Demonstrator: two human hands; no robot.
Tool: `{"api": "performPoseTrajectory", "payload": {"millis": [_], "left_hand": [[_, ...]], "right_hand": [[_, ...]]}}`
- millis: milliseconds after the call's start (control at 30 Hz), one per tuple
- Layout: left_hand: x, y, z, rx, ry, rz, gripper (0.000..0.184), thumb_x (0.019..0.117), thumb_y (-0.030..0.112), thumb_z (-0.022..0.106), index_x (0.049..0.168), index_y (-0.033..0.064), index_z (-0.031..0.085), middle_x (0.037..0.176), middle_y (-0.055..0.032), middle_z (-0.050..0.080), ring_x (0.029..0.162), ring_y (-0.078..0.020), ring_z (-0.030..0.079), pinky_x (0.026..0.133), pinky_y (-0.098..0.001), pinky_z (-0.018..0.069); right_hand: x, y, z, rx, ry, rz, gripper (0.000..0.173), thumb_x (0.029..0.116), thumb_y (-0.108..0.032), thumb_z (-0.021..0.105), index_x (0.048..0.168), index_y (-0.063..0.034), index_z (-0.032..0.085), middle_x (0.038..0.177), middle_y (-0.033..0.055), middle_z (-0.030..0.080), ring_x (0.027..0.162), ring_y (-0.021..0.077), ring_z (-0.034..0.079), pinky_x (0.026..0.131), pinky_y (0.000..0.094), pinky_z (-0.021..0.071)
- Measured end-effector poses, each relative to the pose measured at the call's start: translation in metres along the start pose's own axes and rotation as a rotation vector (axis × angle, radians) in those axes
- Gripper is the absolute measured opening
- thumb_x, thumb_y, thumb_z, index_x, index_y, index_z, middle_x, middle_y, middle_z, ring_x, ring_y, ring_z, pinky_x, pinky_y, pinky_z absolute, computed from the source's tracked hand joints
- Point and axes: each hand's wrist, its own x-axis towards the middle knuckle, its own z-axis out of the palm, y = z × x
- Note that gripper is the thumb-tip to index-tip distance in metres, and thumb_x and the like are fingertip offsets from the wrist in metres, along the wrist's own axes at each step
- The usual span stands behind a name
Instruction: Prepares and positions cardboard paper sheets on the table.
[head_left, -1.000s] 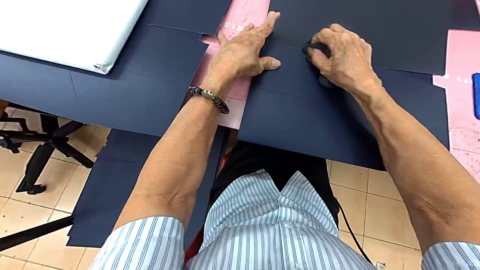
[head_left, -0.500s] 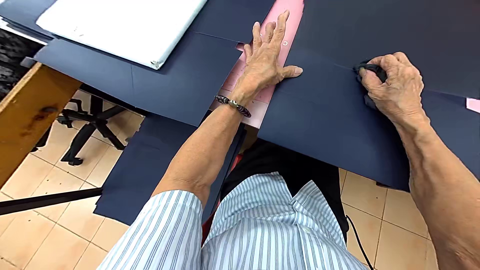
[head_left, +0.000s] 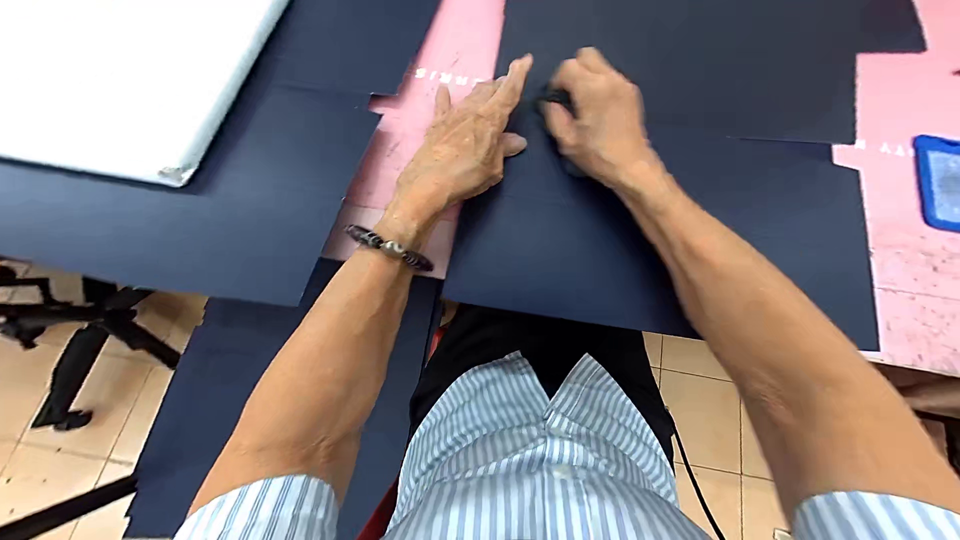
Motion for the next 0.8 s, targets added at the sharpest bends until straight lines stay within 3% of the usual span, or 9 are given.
{"api": "performPoseTrajectory", "payload": {"millis": [67,133,200,333,500,567,667,800], "left_hand": [[0.002,-0.001,0.002,0.05,-0.009,0.005,0.054,0.1078,0.03,0.044,0.157,0.0064,0.039,0.156,-0.0234,0.044,0.145,-0.0414,0.041,0.112,-0.0702,0.0295],[0.005,-0.001,0.003,0.127,-0.012,-0.006,0.069,0.1046,0.055,0.04,0.155,0.0077,0.043,0.153,-0.0243,0.046,0.142,-0.0436,0.045,0.107,-0.0693,0.0353],[0.003,0.0,0.001,0.195,-0.027,-0.023,0.081,0.0983,0.071,0.032,0.156,0.016,0.044,0.153,-0.0218,0.047,0.139,-0.0439,0.047,0.102,-0.0714,0.0362],[0.001,0.0,-0.001,0.253,-0.009,-0.027,0.076,0.0984,0.071,0.027,0.155,0.0241,0.047,0.153,-0.0201,0.049,0.138,-0.0426,0.048,0.102,-0.0706,0.0361],[0.005,0.002,-0.003,0.25,0.011,-0.003,0.075,0.0962,0.07,0.034,0.149,0.0194,0.053,0.142,-0.0212,0.055,0.127,-0.0445,0.055,0.092,-0.0688,0.0413],[0.008,0.001,0.001,0.254,0.044,0.031,0.08,0.0943,0.073,0.034,0.146,0.0155,0.055,0.14,-0.0235,0.055,0.129,-0.0469,0.052,0.098,-0.0726,0.0354],[0.009,-0.003,0.009,0.225,0.037,0.064,0.082,0.0967,0.071,0.032,0.15,0.0114,0.05,0.154,-0.0229,0.044,0.146,-0.0434,0.039,0.111,-0.0762,0.0214],[0.008,0.001,0.011,0.221,-0.003,0.052,0.081,0.0989,0.067,0.029,0.153,0.0102,0.045,0.161,-0.0178,0.04,0.15,-0.0374,0.037,0.113,-0.0779,0.014]], "right_hand": [[0.013,-0.011,0.009,-0.014,-0.029,-0.029,0.025,0.098,-0.015,0.057,0.111,0.0021,0.07,0.118,0.0209,0.067,0.108,0.0376,0.067,0.087,0.0544,0.0524],[0.012,-0.01,0.004,-0.048,-0.069,-0.016,0.026,0.1,-0.018,0.055,0.112,-0.0009,0.07,0.118,0.018,0.066,0.107,0.0357,0.067,0.083,0.0531,0.0515],[0.004,-0.005,-0.003,-0.065,-0.083,0.022,0.025,0.1005,-0.022,0.055,0.113,-0.0054,0.07,0.119,0.0146,0.066,0.108,0.0334,0.066,0.08,0.0531,0.0506],[-0.025,0.026,-0.029,-0.104,-0.055,0.094,0.028,0.1011,-0.025,0.054,0.116,-0.01,0.071,0.117,0.0128,0.066,0.104,0.0319,0.067,0.078,0.0543,0.0521],[-0.087,0.096,-0.085,-0.159,-0.007,0.213,0.033,0.1026,-0.03,0.053,0.118,-0.0071,0.07,0.118,0.0191,0.065,0.107,0.0384,0.065,0.081,0.0621,0.049],[-0.099,0.106,-0.091,-0.167,0.039,0.252,0.034,0.1024,-0.029,0.053,0.117,-0.0021,0.069,0.116,0.0229,0.063,0.106,0.04,0.063,0.083,0.0604,0.0474],[-0.089,0.088,-0.078,-0.161,0.072,0.274,0.034,0.1018,-0.025,0.054,0.114,0.0035,0.067,0.117,0.0266,0.062,0.107,0.0425,0.063,0.087,0.0598,0.0488],[-0.038,0.029,-0.035,-0.071,0.002,0.174,0.033,0.1022,-0.03,0.056,0.112,-0.0012,0.07,0.121,0.02,0.065,0.11,0.0369,0.066,0.088,0.0567,0.0525]]}}
